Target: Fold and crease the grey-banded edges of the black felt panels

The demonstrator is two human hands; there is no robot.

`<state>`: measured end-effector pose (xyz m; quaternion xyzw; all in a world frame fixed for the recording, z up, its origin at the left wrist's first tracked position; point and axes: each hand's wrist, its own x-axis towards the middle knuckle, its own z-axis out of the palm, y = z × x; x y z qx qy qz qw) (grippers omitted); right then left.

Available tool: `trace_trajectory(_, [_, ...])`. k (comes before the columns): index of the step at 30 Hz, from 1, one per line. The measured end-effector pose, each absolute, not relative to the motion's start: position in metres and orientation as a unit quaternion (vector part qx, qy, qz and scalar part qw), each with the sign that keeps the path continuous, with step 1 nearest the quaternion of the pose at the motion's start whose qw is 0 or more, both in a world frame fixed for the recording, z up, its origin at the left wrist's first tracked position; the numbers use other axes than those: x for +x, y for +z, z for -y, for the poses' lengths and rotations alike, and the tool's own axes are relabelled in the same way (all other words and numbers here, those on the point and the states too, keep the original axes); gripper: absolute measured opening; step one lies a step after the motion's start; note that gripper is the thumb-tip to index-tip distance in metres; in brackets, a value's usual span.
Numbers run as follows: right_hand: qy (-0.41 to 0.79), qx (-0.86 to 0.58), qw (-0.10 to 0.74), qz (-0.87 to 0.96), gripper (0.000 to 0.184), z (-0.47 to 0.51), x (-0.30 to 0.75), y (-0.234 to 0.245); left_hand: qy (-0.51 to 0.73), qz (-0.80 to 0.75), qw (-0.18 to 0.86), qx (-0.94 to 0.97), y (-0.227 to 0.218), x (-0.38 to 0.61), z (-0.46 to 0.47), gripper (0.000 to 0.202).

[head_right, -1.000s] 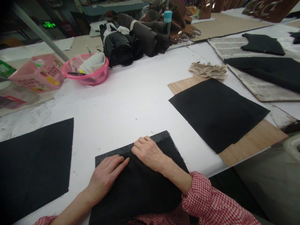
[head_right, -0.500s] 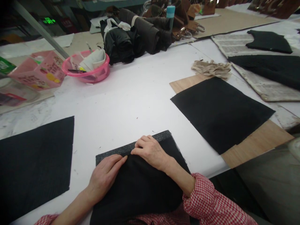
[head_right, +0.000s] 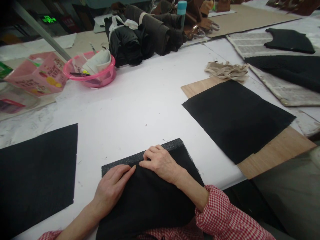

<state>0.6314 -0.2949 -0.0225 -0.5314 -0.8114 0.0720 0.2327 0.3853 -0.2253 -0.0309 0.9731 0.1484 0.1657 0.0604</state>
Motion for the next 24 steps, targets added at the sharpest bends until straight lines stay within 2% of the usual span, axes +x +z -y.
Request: trace_trajectory(24, [0.053, -0.532, 0.22, 0.816, 0.018, 0.3, 0.649, -0.022, 0.087, -0.122, 0.029, 0.988, -0.028, 0.389, 0.22, 0.047])
